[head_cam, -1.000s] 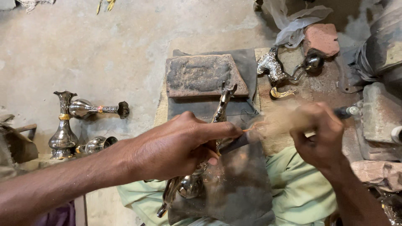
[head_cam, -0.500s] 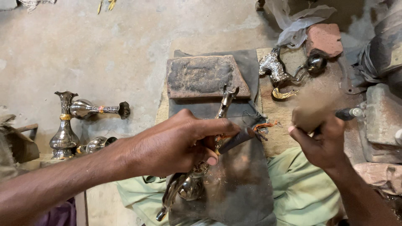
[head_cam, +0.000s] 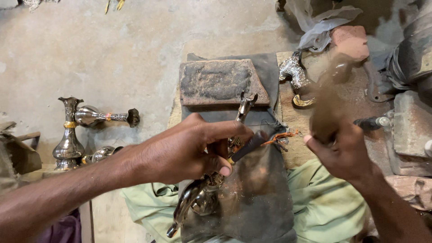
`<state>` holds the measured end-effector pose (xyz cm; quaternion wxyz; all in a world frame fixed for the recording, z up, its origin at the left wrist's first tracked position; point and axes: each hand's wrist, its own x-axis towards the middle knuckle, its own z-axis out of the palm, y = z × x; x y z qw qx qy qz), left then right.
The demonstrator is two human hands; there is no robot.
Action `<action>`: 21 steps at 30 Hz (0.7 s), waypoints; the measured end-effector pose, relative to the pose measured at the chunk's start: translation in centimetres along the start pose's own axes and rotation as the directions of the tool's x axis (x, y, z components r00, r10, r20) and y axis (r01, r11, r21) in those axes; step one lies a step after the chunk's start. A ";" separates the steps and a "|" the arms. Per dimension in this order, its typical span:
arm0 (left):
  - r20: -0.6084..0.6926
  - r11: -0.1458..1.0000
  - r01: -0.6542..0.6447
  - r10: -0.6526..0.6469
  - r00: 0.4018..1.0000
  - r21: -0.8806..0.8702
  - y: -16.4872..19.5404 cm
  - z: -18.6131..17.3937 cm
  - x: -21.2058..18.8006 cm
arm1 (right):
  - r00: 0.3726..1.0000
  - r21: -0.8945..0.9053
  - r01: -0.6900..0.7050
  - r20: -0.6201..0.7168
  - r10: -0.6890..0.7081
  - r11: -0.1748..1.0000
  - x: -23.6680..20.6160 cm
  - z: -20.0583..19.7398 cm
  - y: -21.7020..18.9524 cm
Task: The person holds a chisel against a brass horse figurine resting on a padded lap board and strikes the chisel with a wooden mallet, working the surface of the ornament. They reposition the chisel and rotate the figurine between strikes, continuing the hammering across the piece.
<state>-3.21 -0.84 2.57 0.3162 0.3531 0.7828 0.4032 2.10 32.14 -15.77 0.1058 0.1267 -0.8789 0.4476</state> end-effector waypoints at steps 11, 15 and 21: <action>0.023 0.990 0.143 -0.143 0.989 0.007 -0.1 0.1 -0.1 | 0.997 -0.020 0.005 0.083 -0.004 1.000 1.1 -1.4 -1.0; 0.023 0.992 0.128 -0.127 0.992 -0.014 -0.7 0.3 -0.2 | 0.967 -0.063 0.238 0.109 -0.230 0.969 1.8 -2.1 -1.3; 0.015 0.976 0.212 -0.211 0.977 -0.055 -1.1 0.5 -0.7 | 0.940 -0.199 0.333 0.142 -0.309 0.922 3.0 -2.9 -2.1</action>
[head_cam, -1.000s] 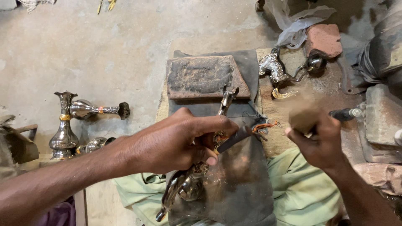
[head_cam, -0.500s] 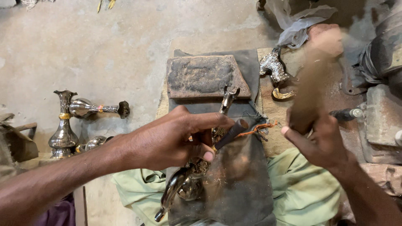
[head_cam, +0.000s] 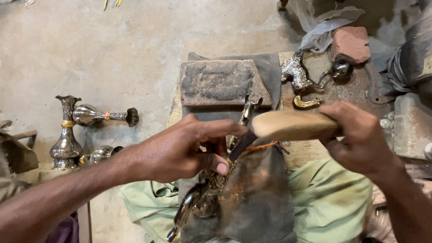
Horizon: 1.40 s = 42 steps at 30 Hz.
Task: The person holds a chisel against a brass horse figurine resting on a padded lap board and strikes the chisel with a wooden mallet, working the surface of the ornament. They reposition the chisel and rotate the figurine between strikes, continuing the hammering across the piece.
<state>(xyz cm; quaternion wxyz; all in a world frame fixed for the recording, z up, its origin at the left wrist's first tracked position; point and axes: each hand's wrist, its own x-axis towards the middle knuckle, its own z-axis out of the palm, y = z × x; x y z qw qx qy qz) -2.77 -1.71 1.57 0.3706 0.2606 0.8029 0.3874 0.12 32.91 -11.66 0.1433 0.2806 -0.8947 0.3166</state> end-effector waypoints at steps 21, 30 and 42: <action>-0.047 0.967 -0.061 0.051 0.998 -0.248 -3.4 0.3 -0.8 | 0.960 0.204 -0.245 0.188 0.207 0.948 3.6 -3.9 -0.4; -0.090 0.882 -0.086 0.049 0.995 -0.463 -4.1 0.7 -1.3 | 0.915 -0.018 -0.179 0.363 0.173 0.984 6.2 -5.8 -1.2; -0.144 0.856 -0.133 0.069 0.987 -0.500 -4.7 0.8 -1.6 | 0.938 0.035 -0.171 0.312 0.152 0.985 7.0 -5.8 0.3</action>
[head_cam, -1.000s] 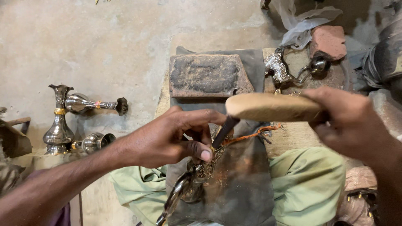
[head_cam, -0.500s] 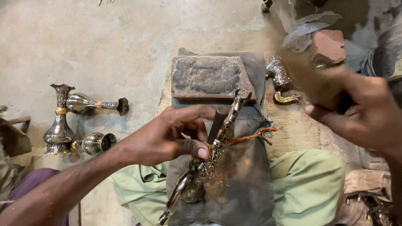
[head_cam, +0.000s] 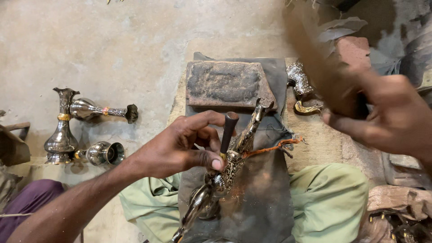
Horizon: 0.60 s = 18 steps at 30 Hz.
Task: The person holds a chisel against a brass horse figurine resting on a padded lap board and strikes the chisel with a wooden mallet, working the surface of the ornament. They reposition the chisel and rotate the figurine between strikes, continuing the hammering across the piece.
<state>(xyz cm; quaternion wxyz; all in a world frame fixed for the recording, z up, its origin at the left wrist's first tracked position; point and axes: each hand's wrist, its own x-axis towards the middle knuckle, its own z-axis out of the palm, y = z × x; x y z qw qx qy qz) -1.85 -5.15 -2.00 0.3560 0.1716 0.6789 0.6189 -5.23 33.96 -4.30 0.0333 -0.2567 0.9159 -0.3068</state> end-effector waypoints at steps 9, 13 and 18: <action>0.041 0.999 -0.032 0.033 0.999 -0.003 -0.7 -0.5 -0.4 | 0.984 -0.343 0.176 0.098 -0.151 0.923 1.2 -0.8 1.2; -0.024 0.993 -0.027 0.025 0.999 -0.117 -1.5 -0.6 -0.4 | 0.995 -0.273 0.096 0.024 -0.093 0.957 2.1 -1.0 0.3; -0.018 0.989 -0.032 0.029 0.999 -0.147 -2.1 -0.9 -0.3 | 0.982 -0.092 0.180 -0.033 -0.184 0.979 3.0 -1.7 -1.4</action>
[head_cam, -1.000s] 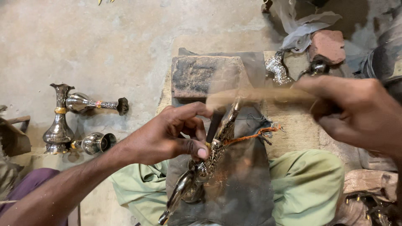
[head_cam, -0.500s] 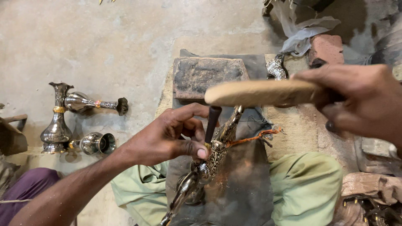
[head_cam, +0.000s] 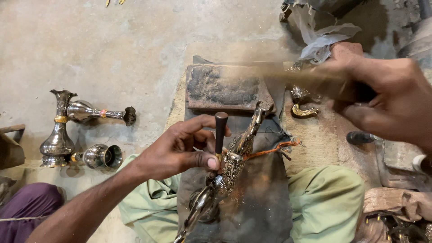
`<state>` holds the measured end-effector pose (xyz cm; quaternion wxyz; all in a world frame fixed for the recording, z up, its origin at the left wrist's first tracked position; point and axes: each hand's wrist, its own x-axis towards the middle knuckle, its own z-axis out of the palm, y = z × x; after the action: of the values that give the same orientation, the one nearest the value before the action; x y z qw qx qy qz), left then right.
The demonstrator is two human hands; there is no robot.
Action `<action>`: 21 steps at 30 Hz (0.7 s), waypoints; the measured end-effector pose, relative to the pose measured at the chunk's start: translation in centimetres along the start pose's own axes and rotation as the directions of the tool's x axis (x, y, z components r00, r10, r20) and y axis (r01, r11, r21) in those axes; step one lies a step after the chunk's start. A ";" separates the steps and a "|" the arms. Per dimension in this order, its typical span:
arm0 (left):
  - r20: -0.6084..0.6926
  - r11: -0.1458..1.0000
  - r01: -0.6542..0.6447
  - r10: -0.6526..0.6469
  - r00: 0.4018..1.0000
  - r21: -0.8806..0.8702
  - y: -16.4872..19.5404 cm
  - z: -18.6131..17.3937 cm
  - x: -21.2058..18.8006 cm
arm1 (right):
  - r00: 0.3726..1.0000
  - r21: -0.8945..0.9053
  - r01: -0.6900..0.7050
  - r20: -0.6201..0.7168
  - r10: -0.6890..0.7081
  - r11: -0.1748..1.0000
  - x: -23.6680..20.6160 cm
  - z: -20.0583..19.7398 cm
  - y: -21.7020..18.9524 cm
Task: The person holds a chisel against a brass horse figurine resting on a padded lap board and strikes the chisel with a wooden mallet, working the surface of the ornament. They reposition the chisel and rotate the figurine between strikes, continuing the hammering across the piece.
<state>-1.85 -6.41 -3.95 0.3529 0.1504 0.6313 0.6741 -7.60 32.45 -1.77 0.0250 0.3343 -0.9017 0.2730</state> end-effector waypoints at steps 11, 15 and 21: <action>-0.054 0.996 -0.085 0.083 0.995 -0.028 -1.5 -0.5 -0.3 | 0.992 -0.132 0.011 0.123 0.006 0.991 1.3 0.7 0.2; -0.036 0.994 -0.035 0.032 0.999 -0.099 -1.8 -0.8 -0.8 | 0.973 -0.176 -0.179 0.115 0.201 0.968 1.4 0.6 0.4; -0.057 0.983 -0.083 0.075 0.996 -0.165 -2.6 -0.9 -0.9 | 0.972 -0.282 -0.095 0.182 0.151 0.955 2.0 0.2 0.1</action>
<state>-1.03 -7.82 -6.32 0.3210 0.1279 0.5746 0.7419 -9.21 31.20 -1.56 -0.0380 0.2965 -0.9476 0.1125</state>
